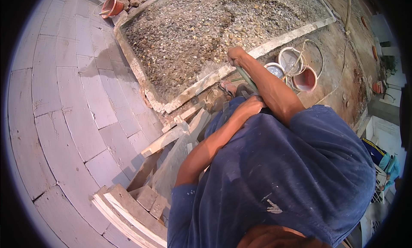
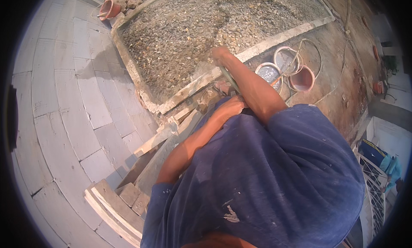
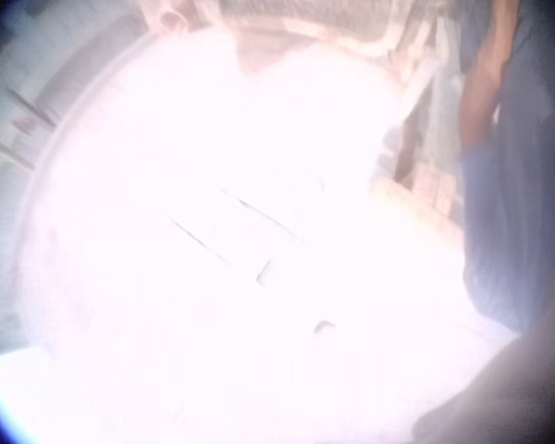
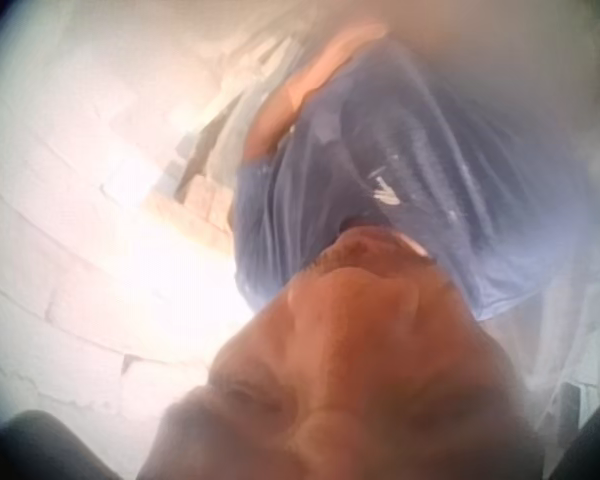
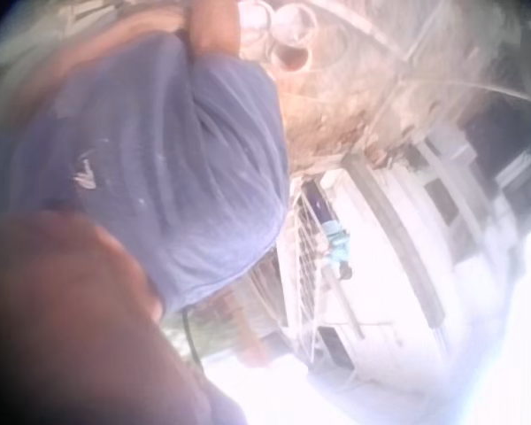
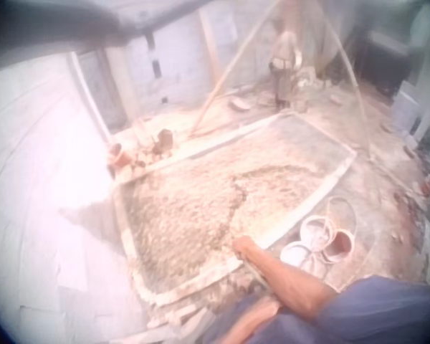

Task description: The person walks to a rectangular concrete slab and uses a hose to spray water over its surface. They move the hose in a sweeping pattern to wet the aggregate and cement mixture.

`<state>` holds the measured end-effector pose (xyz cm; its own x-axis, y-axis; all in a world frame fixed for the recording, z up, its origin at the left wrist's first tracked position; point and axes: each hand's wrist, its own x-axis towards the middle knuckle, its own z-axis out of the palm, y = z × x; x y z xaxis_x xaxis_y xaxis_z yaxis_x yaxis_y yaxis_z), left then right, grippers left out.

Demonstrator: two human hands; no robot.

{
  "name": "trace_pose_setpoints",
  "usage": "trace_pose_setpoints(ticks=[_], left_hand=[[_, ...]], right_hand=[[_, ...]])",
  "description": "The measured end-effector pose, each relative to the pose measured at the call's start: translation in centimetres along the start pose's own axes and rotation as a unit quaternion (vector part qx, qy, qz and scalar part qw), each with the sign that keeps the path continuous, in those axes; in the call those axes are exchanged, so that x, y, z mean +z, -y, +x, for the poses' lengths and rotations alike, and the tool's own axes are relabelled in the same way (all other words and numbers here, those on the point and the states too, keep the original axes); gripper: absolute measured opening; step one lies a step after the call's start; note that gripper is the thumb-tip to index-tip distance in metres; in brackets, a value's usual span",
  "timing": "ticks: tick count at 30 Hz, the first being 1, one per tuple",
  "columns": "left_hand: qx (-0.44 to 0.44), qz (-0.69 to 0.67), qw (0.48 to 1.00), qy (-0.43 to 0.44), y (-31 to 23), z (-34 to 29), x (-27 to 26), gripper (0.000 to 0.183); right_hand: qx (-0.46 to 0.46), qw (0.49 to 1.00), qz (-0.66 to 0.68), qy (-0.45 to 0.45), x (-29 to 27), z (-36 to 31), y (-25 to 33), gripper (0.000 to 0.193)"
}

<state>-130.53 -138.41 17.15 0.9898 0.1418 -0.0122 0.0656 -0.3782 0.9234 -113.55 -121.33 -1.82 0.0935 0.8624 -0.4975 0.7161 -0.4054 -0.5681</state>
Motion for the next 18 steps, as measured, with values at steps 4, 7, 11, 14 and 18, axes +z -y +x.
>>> trace_pose_setpoints(ticks=[4,7,11,14,18], left_hand=[[-0.034,-0.003,0.999,-0.010,2.2,0.6,1.4,0.037],[-0.038,-0.001,0.999,0.004,1.3,1.0,0.7,0.038],[-0.046,-0.002,0.999,-0.013,-0.6,0.8,-0.5,0.039],[-0.049,-0.009,0.998,-0.026,-1.2,0.9,-0.8,0.039],[-0.052,0.002,0.999,-0.012,-0.8,1.2,-0.5,0.038]], right_hand=[[0.191,0.892,0.409,-0.031,-3.6,-5.0,5.8,0.003],[0.237,0.822,0.513,-0.077,-5.9,-7.4,7.7,0.009],[0.227,0.838,0.486,-0.102,-6.5,-8.5,8.8,0.022],[0.222,0.824,0.513,-0.094,-7.2,-8.7,8.5,0.017],[0.234,0.816,0.518,-0.103,-7.4,-7.9,7.0,0.017]])
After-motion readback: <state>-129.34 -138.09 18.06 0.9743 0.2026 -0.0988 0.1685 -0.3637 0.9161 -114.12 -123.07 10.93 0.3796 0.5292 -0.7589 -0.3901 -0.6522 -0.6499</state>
